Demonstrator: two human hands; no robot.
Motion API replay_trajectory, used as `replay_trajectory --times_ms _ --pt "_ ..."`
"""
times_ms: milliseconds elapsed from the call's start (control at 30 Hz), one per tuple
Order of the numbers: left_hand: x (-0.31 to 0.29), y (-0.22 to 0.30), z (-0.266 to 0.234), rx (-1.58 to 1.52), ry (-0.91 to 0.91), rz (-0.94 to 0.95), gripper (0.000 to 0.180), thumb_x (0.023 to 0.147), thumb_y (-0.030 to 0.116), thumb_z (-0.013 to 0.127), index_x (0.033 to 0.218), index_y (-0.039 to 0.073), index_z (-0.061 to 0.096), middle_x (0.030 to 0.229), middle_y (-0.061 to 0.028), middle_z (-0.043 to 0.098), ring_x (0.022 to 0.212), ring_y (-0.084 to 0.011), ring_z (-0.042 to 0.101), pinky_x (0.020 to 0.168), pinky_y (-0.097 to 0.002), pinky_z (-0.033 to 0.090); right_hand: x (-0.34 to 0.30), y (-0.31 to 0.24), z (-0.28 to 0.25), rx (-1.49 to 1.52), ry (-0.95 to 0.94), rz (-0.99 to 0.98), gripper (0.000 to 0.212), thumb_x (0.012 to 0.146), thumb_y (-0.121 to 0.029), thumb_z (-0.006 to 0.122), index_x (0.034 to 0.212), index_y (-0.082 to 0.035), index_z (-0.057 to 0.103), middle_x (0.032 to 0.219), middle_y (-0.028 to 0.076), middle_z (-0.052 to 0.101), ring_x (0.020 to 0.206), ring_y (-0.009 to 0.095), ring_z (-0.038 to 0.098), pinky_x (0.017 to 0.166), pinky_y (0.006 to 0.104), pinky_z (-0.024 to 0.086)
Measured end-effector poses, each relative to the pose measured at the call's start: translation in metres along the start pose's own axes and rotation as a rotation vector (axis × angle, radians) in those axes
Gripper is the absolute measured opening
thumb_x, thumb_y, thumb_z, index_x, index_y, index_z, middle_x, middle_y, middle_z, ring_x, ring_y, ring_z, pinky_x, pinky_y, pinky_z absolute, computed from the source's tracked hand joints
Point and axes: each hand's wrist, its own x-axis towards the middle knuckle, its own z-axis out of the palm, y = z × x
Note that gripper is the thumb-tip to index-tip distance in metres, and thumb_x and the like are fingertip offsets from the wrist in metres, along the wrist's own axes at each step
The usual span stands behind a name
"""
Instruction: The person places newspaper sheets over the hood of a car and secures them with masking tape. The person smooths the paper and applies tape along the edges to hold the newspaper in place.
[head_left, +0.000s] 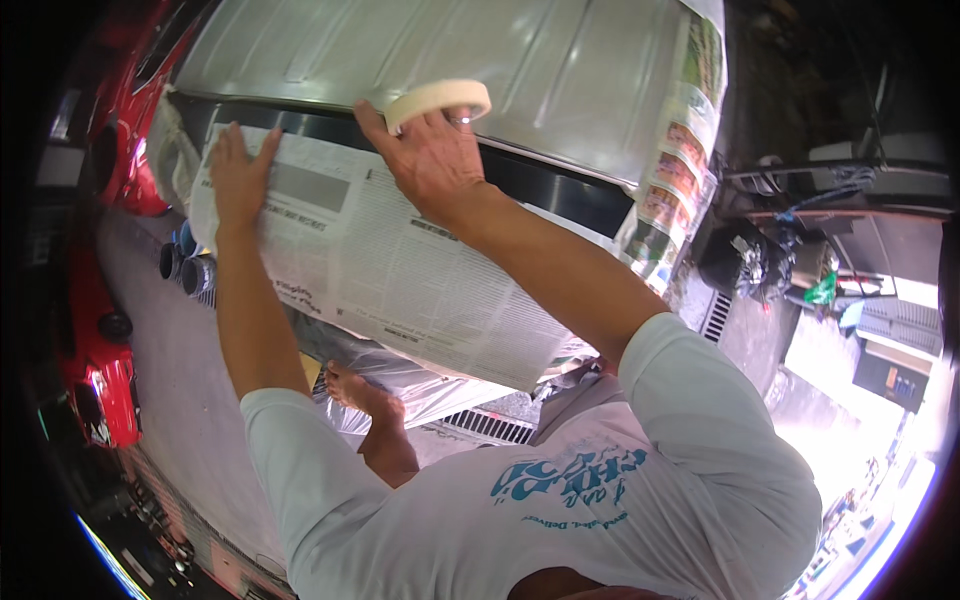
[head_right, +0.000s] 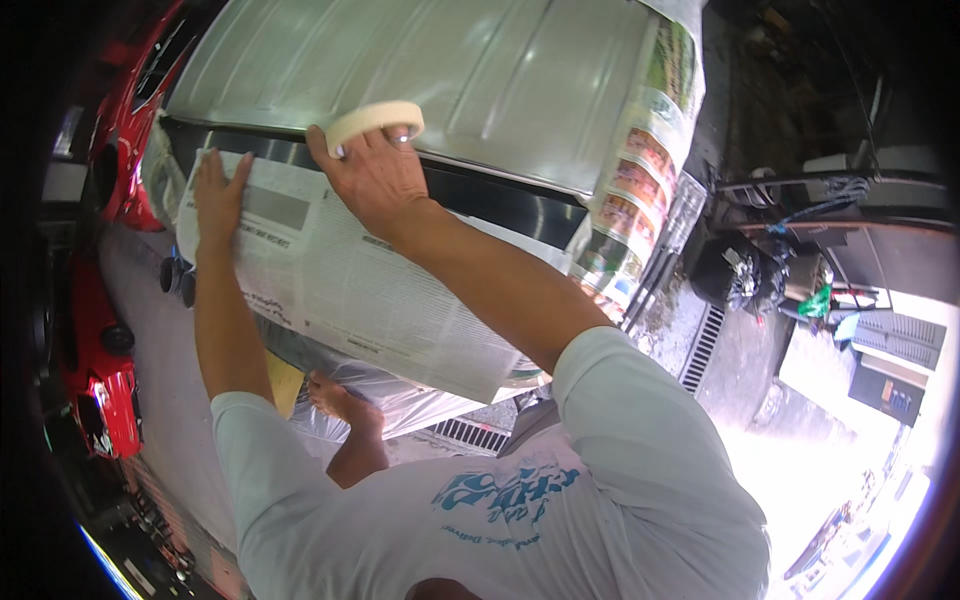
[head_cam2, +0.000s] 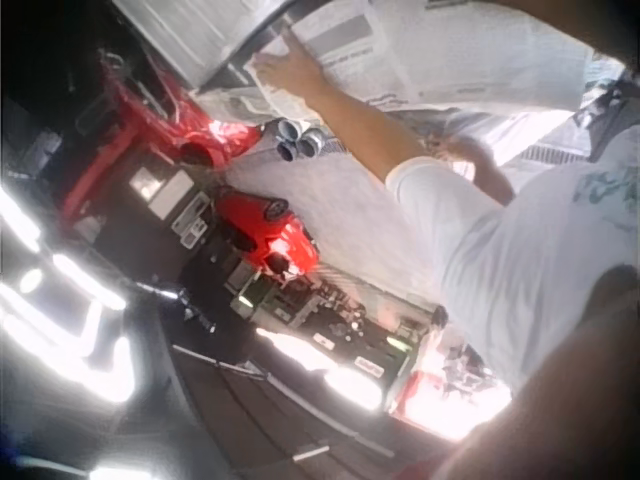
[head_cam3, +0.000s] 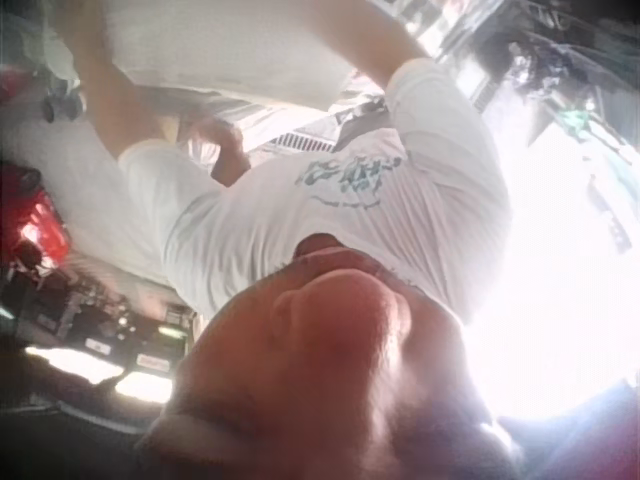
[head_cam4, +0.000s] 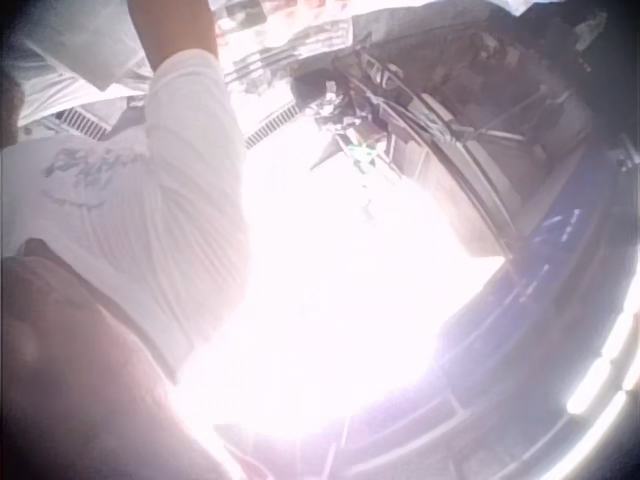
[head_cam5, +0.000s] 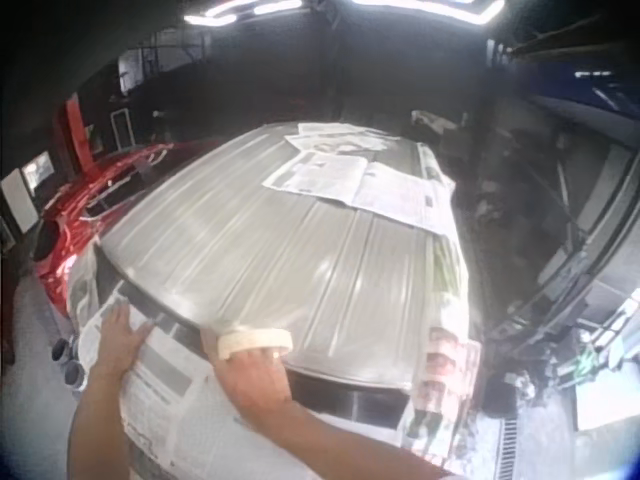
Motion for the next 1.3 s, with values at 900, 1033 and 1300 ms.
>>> replay_trajectory --times_ms 900,1033,1300 --pt "0.004 0.073 -0.048 -0.153 -0.058 -0.27 0.121 0.086 0.091 0.048 0.166 0.001 0.03 0.173 -0.0234 0.024 0.161 -0.0414 0.019 0.13 -0.0558 0.013 0.064 -0.046 -0.027 1.228 0.267 0.206 0.089 0.092 0.002 0.058 0.168 0.003 0.01 0.08 0.004 0.059 0.064 0.009 0.053 0.059 0.0256 0.044" --pt "-0.006 0.067 -0.062 -0.134 -0.041 -0.306 0.12 0.086 0.09 0.049 0.165 0.002 0.03 0.173 -0.0238 0.024 0.162 -0.0404 0.017 0.131 -0.0548 0.012 0.091 -0.077 0.026 1.111 0.3 0.099 0.086 0.086 0.007 0.058 0.165 0.005 0.023 0.083 0.008 0.068 0.069 0.013 0.061 0.069 0.0258 0.051" --pt "-0.01 0.046 -0.053 -0.391 0.143 -0.373 0.079 0.102 0.055 0.061 0.156 -0.001 0.047 0.161 -0.0233 0.045 0.153 -0.0374 0.04 0.125 -0.052 0.03 0.091 -0.055 0.046 0.961 0.311 -0.025 0.066 0.082 0.008 0.057 0.147 0.006 0.056 0.084 0.01 0.068 0.068 0.012 0.062 0.07 0.0261 0.053"
